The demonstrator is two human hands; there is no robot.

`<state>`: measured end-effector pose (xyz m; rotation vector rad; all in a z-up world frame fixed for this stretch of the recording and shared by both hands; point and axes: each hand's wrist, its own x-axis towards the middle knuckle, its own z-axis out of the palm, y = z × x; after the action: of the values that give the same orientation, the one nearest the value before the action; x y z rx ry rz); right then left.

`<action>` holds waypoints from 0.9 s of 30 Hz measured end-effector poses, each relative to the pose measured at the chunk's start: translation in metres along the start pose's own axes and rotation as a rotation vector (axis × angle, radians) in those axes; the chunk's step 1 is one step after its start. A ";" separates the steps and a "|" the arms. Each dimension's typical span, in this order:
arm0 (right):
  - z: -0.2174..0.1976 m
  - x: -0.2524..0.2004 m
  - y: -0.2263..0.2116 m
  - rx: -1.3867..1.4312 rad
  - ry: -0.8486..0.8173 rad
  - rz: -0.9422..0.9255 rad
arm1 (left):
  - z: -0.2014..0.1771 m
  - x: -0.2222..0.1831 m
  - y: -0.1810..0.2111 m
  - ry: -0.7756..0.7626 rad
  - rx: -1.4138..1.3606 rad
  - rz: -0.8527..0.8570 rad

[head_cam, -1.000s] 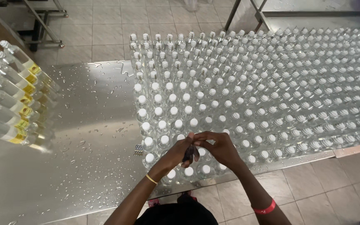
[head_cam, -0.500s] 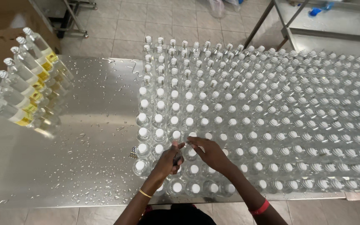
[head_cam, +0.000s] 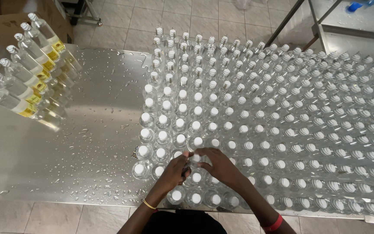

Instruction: The person repeatedly picks up white bottle caps and screws them onto clear plastic bottles arranged in rows on a stainless steel table. The person works methodically across the rows, securing each cap by hand.

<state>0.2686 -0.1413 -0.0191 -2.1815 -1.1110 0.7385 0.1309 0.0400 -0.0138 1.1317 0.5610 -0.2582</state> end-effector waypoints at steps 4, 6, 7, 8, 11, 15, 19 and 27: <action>0.012 0.003 0.013 -0.097 0.020 -0.050 | 0.005 -0.005 0.002 0.024 0.107 0.028; 0.017 0.005 0.015 -0.193 0.009 -0.063 | 0.007 -0.005 0.004 0.049 0.258 0.051; 0.019 0.003 0.015 -0.190 0.008 -0.062 | 0.008 -0.009 0.009 0.049 0.259 0.048; 0.021 0.002 0.015 -0.255 0.037 -0.134 | 0.010 -0.012 0.014 0.035 0.305 0.040; 0.022 0.004 0.011 -0.288 0.025 -0.132 | 0.007 -0.009 0.024 -0.015 0.351 -0.015; 0.002 0.006 -0.023 -0.305 -0.133 0.018 | -0.014 0.029 0.000 -0.180 0.191 -0.051; 0.003 0.000 -0.029 -0.334 -0.129 0.027 | -0.015 0.023 0.014 -0.202 0.190 -0.078; -0.007 -0.051 -0.072 -0.344 -0.096 -0.089 | -0.046 0.018 -0.003 -0.144 0.123 -0.077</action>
<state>0.2106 -0.1506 0.0475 -2.3763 -1.4660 0.6569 0.1315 0.0820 -0.0404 1.2009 0.4668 -0.4424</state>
